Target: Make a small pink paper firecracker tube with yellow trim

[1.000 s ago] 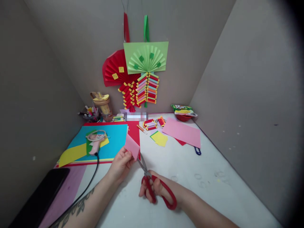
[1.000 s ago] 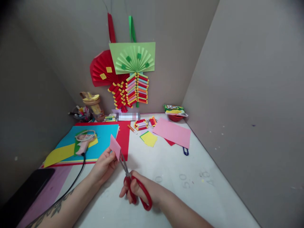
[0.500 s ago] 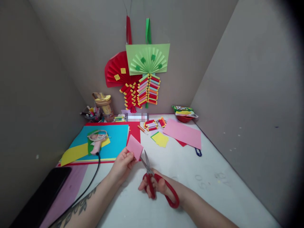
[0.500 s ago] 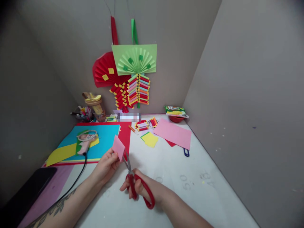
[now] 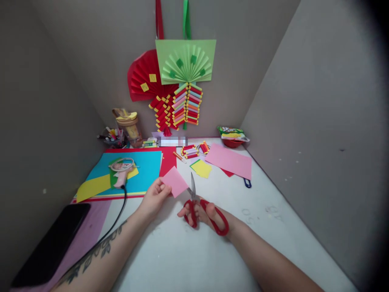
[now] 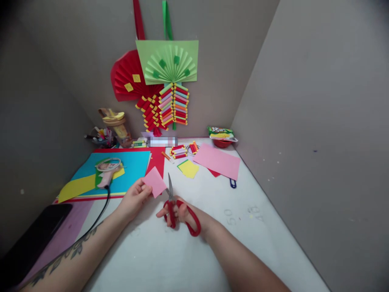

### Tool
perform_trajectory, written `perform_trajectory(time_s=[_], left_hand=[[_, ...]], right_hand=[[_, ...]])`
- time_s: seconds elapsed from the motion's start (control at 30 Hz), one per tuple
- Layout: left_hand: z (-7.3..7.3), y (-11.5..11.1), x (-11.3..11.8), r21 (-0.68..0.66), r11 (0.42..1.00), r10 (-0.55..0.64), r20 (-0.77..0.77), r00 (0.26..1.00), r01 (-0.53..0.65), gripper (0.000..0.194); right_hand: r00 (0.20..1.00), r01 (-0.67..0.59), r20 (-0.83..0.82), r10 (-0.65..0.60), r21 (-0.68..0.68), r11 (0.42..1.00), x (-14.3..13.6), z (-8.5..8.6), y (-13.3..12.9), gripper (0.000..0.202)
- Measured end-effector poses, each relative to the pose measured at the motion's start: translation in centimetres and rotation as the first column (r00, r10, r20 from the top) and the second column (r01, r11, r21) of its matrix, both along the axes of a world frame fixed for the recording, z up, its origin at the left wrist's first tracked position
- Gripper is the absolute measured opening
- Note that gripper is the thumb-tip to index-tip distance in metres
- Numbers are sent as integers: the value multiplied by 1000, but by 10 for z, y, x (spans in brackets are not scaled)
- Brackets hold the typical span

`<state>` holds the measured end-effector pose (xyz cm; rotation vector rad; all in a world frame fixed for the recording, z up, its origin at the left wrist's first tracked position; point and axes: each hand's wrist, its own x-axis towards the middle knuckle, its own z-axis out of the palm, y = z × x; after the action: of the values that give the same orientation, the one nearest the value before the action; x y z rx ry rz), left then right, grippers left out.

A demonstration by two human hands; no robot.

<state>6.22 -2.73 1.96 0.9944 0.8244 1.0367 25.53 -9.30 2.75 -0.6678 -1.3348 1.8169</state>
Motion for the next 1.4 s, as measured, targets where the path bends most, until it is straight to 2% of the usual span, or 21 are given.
perform_trajectory(time_s=[0.1, 0.2, 0.3, 0.4, 0.53, 0.77, 0.87, 1.1, 1.4], left_hand=[[0, 0, 0, -31, 999, -21, 58, 998, 23, 29], [-1, -1, 3, -122, 990, -50, 196, 979, 75, 33], [-3, -5, 6, -213, 970, -44, 322, 946, 117, 29], [-4, -10, 8, -237, 961, -43, 375, 926, 141, 26], [-2, -13, 11, -201, 965, -94, 345, 934, 171, 30], [-1, -8, 13, -105, 991, -58, 249, 967, 87, 42], [-2, -7, 14, -104, 992, -42, 249, 968, 69, 42], [-4, -6, 12, -113, 991, -35, 240, 970, 64, 43], [-1, -7, 13, -101, 993, -27, 252, 967, 54, 45]], right_hand=[[1000, -11, 14, 11, -8, 1000, 1, 3, 0, 82], [999, -8, 40, 7, 26, 1000, 1, 3, -1, 79], [999, -4, 49, 1, 49, 999, -1, -1, -2, 77], [999, -15, 35, 14, 40, 999, -2, -8, -3, 79], [999, -34, 19, 34, 43, 998, -3, -14, -2, 80], [997, -47, -53, 48, 24, 999, 0, -15, 2, 83], [995, -53, -85, 52, -11, 999, 0, -17, 1, 82], [991, 4, -131, -25, -157, 988, -1, -14, -2, 77], [987, -17, -159, -12, -183, 983, 1, -18, -2, 74]])
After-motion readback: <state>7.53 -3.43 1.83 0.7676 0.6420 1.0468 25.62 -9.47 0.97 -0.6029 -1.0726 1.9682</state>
